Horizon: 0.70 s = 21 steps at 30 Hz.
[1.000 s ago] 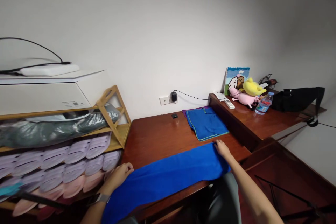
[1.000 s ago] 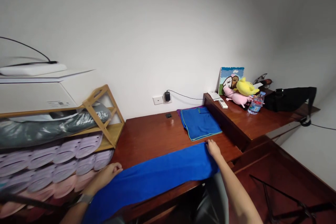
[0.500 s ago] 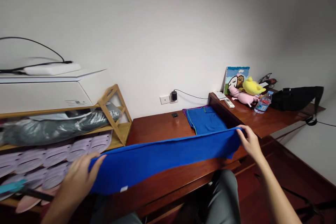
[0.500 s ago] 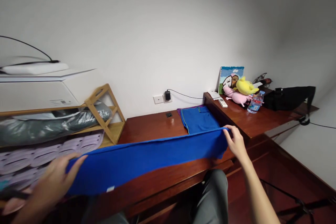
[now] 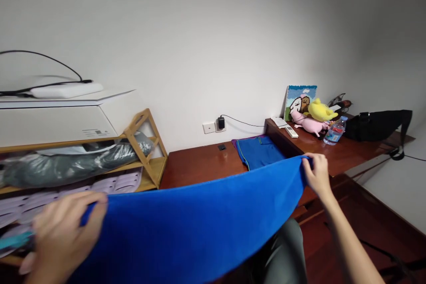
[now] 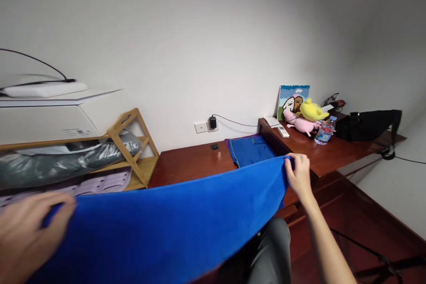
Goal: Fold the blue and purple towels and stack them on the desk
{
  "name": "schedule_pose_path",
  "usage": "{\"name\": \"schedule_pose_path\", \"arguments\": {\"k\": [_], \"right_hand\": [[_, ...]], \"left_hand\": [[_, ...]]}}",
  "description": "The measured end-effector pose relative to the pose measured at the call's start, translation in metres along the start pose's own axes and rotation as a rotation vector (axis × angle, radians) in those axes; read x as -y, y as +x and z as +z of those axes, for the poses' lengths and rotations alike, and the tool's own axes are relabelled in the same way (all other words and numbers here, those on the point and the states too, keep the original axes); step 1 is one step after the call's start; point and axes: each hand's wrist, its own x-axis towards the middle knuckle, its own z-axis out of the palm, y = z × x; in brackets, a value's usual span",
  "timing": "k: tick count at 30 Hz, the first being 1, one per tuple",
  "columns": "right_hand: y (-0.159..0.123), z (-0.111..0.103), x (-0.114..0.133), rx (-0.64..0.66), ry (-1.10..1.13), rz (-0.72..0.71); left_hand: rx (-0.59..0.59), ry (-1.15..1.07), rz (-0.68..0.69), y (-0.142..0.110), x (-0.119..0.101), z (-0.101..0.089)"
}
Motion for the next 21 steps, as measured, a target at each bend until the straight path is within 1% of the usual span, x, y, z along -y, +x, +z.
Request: {"name": "schedule_pose_path", "arguments": {"k": [1,2,3,4,6,7,8,10,12,13,15,16,18,20,21], "right_hand": [[-0.007,0.024,-0.01,0.06,-0.015,0.021],[-0.014,0.049,-0.019,0.123,-0.03,0.052],[-0.022,0.074,-0.027,0.185,-0.046,0.095],[-0.031,0.1,-0.033,0.251,-0.063,0.149],[-0.047,0.146,-0.04,0.379,-0.087,0.26],[-0.054,0.167,-0.041,0.429,-0.092,0.303],[-0.062,0.185,-0.04,0.466,-0.095,0.33],[-0.079,0.211,-0.035,0.486,-0.101,0.337],[-0.1,0.226,-0.03,0.497,-0.109,0.285],[-0.112,0.228,-0.029,0.524,-0.111,0.243],[-0.137,0.225,-0.029,0.619,-0.124,0.164],[-0.148,0.22,-0.03,0.676,-0.135,0.136],[-0.165,0.206,-0.035,0.765,-0.166,0.108],[-0.174,0.19,-0.04,0.822,-0.183,0.093],[-0.175,0.183,-0.044,0.841,-0.185,0.085]], "left_hand": [[-0.009,0.035,0.019,0.009,-0.014,0.019],[0.019,0.06,0.042,0.017,-0.026,0.039],[0.064,0.075,0.061,0.024,-0.036,0.062],[0.138,0.083,0.075,0.03,-0.042,0.086],[0.284,0.088,0.086,0.035,-0.046,0.135],[0.336,0.096,0.089,0.035,-0.045,0.158],[0.362,0.113,0.086,0.032,-0.043,0.18],[0.362,0.167,0.071,0.022,-0.038,0.218],[0.347,0.216,0.041,0.006,-0.031,0.243],[0.355,0.231,0.022,-0.004,-0.027,0.252],[0.408,0.248,0.0,-0.027,-0.016,0.26],[0.448,0.258,0.014,-0.04,-0.01,0.26],[0.529,0.289,0.09,-0.066,0.0,0.254],[0.587,0.333,0.16,-0.091,0.006,0.244],[0.601,0.357,0.173,-0.104,0.006,0.238]]}}
